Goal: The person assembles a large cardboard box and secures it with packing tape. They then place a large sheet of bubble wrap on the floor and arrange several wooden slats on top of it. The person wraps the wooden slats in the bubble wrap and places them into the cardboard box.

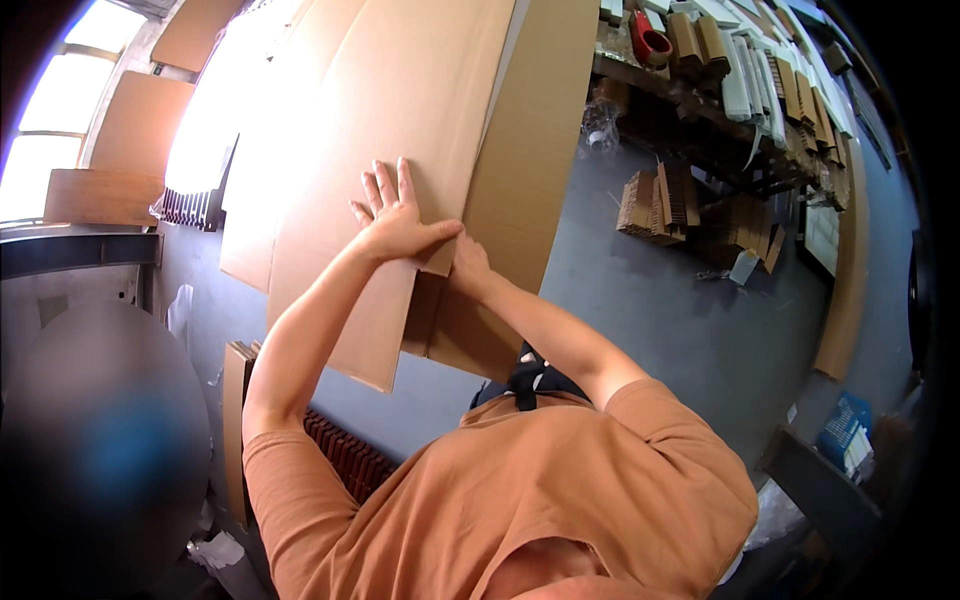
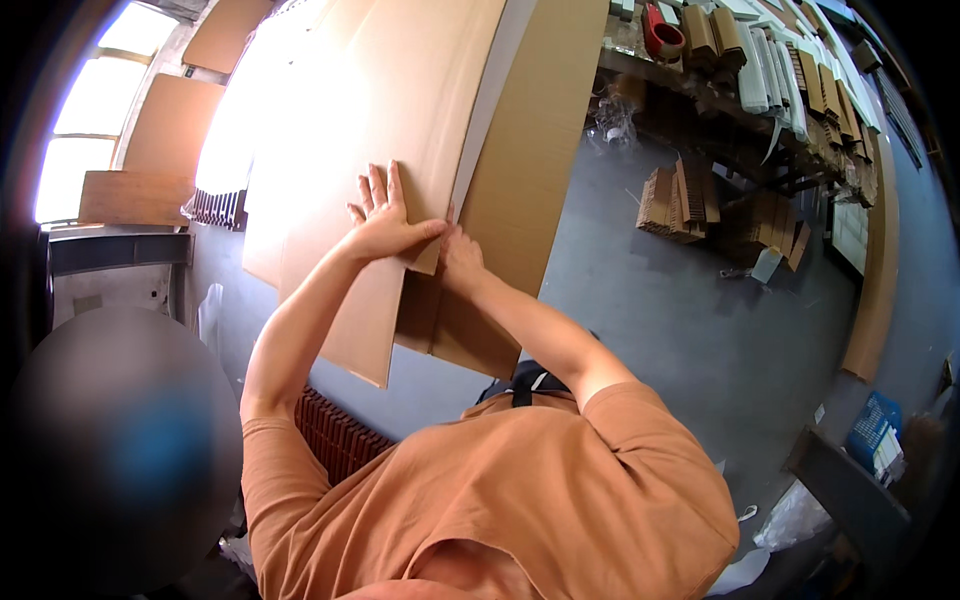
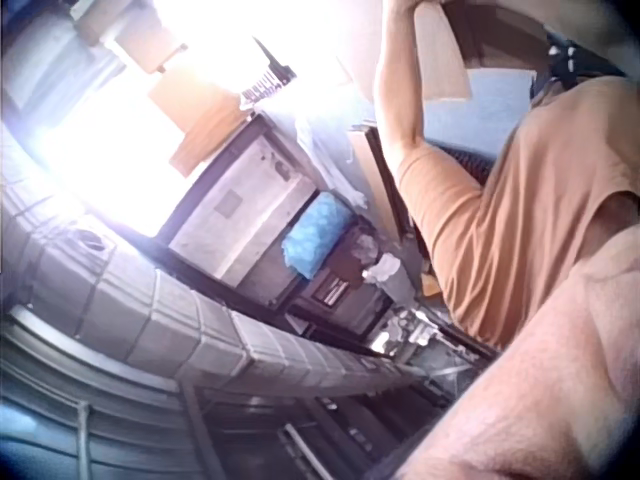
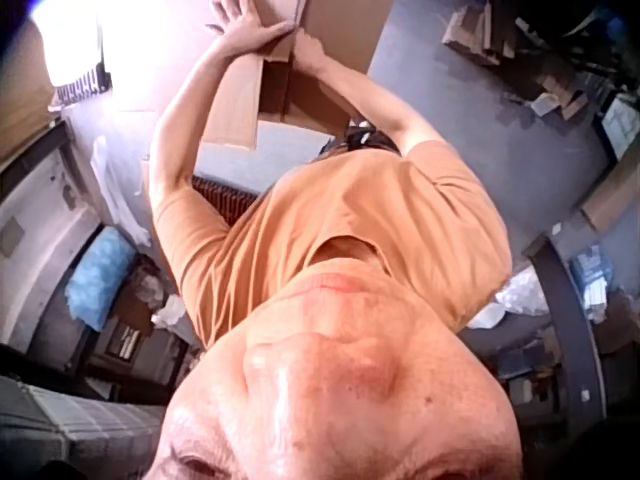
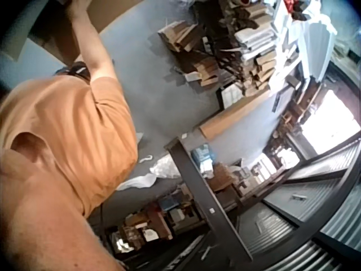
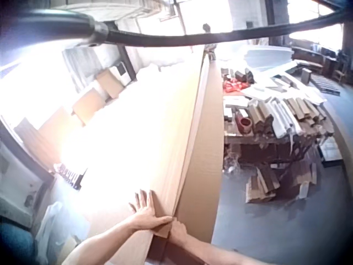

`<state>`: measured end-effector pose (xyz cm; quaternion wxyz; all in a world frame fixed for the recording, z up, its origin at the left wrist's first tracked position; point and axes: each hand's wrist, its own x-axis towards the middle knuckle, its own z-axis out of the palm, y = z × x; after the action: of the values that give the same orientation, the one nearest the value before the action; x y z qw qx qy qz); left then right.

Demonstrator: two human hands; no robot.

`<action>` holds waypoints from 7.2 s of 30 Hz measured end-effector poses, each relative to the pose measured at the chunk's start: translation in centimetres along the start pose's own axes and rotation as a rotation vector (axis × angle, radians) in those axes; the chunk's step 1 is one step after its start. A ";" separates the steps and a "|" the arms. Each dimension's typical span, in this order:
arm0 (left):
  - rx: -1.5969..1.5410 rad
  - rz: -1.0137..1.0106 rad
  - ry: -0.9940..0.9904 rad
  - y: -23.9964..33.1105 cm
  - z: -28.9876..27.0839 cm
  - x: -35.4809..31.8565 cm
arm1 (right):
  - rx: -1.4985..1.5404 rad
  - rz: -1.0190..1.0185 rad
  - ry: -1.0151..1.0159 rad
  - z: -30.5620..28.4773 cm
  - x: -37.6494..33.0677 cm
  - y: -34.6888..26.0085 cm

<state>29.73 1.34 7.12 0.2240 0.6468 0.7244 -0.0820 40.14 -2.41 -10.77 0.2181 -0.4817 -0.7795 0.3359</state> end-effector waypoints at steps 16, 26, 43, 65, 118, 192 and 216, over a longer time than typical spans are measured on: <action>0.099 0.121 0.521 2.6 5.4 0.0 | 0.771 -0.130 -0.342 -5.1 1.0 2.1; 0.104 0.123 0.495 2.6 5.1 -0.9 | 0.766 0.272 0.821 -14.3 25.8 14.9; 0.201 0.124 0.457 2.6 4.2 -0.1 | 1.327 0.687 0.483 -22.8 31.3 6.2; 0.007 0.052 0.371 3.8 1.1 2.9 | 1.016 0.560 0.926 -17.2 33.6 8.1; 0.085 0.096 0.258 13.9 -12.7 30.8 | 0.930 0.705 0.720 -32.6 58.6 20.6; 0.088 0.017 0.318 17.5 -13.9 36.8 | 0.705 0.187 0.607 -30.0 64.2 32.5; 0.226 0.127 0.356 17.8 -12.9 35.8 | 0.259 0.245 0.583 -28.6 38.4 35.2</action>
<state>41.98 41.55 6.20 0.0232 0.7163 0.6967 -0.0328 63.48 51.90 -16.58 0.4492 -0.6158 -0.5714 0.3041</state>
